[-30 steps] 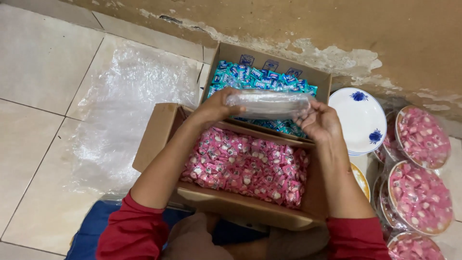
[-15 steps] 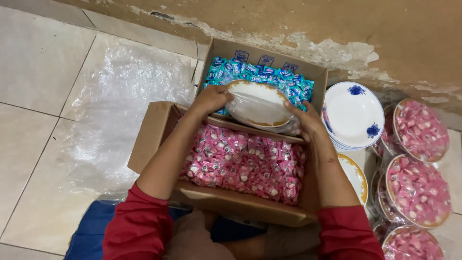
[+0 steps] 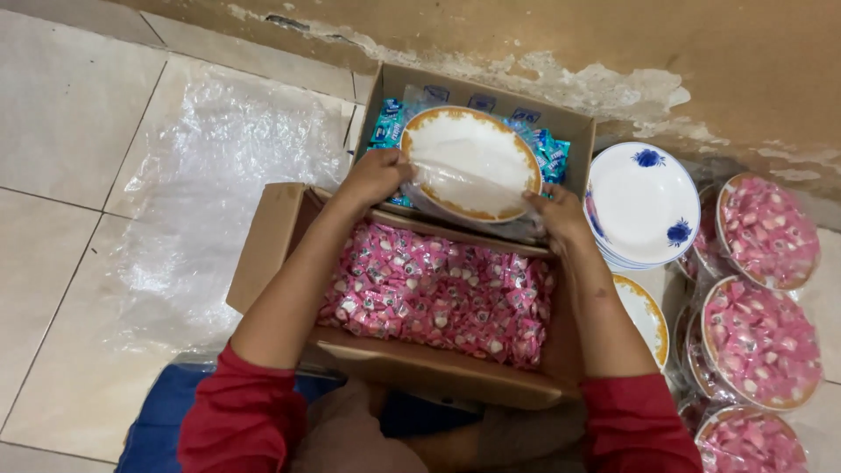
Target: A person is manually packing pink candies into a cardboard box and placing plastic-wrapped plates on top of them.
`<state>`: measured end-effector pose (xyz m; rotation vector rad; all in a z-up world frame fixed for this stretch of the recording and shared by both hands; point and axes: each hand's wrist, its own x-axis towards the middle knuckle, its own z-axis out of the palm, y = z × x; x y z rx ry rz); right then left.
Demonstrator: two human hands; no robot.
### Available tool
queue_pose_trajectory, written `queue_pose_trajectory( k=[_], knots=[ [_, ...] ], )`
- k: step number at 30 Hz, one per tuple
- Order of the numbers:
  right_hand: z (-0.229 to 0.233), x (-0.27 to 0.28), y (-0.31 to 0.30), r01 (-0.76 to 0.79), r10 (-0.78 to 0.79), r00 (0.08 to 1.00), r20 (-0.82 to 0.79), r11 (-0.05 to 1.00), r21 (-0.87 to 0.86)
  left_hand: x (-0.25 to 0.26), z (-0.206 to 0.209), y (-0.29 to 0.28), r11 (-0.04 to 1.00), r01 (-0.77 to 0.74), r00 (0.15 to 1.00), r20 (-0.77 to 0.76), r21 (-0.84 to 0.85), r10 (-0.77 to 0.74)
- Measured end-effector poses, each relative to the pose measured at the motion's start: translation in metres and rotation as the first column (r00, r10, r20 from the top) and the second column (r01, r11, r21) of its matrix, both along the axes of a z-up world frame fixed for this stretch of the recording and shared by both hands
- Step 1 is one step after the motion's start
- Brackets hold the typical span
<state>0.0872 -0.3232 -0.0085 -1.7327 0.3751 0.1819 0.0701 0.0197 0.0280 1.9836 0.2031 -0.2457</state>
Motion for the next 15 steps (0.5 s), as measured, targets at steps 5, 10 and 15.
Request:
queue_pose_trajectory(
  k=[5,10,15],
  knots=[
    [-0.118,0.065,-0.028,-0.01,0.019,0.999,0.045,0.983,-0.186,0.057,-0.11,0.008,0.977,0.143,0.99,-0.039,0.16,-0.139],
    [-0.018,0.016,0.018,-0.027,0.118,0.988,0.101,0.768,-0.64,0.036,-0.079,0.0,0.957,0.118,0.99,0.042,0.264,-0.134],
    [-0.019,0.001,0.057,-0.076,0.743,0.626,0.237,0.361,-0.93,0.003,-0.011,-0.038,0.724,0.236,0.741,0.363,0.648,-0.565]
  ],
)
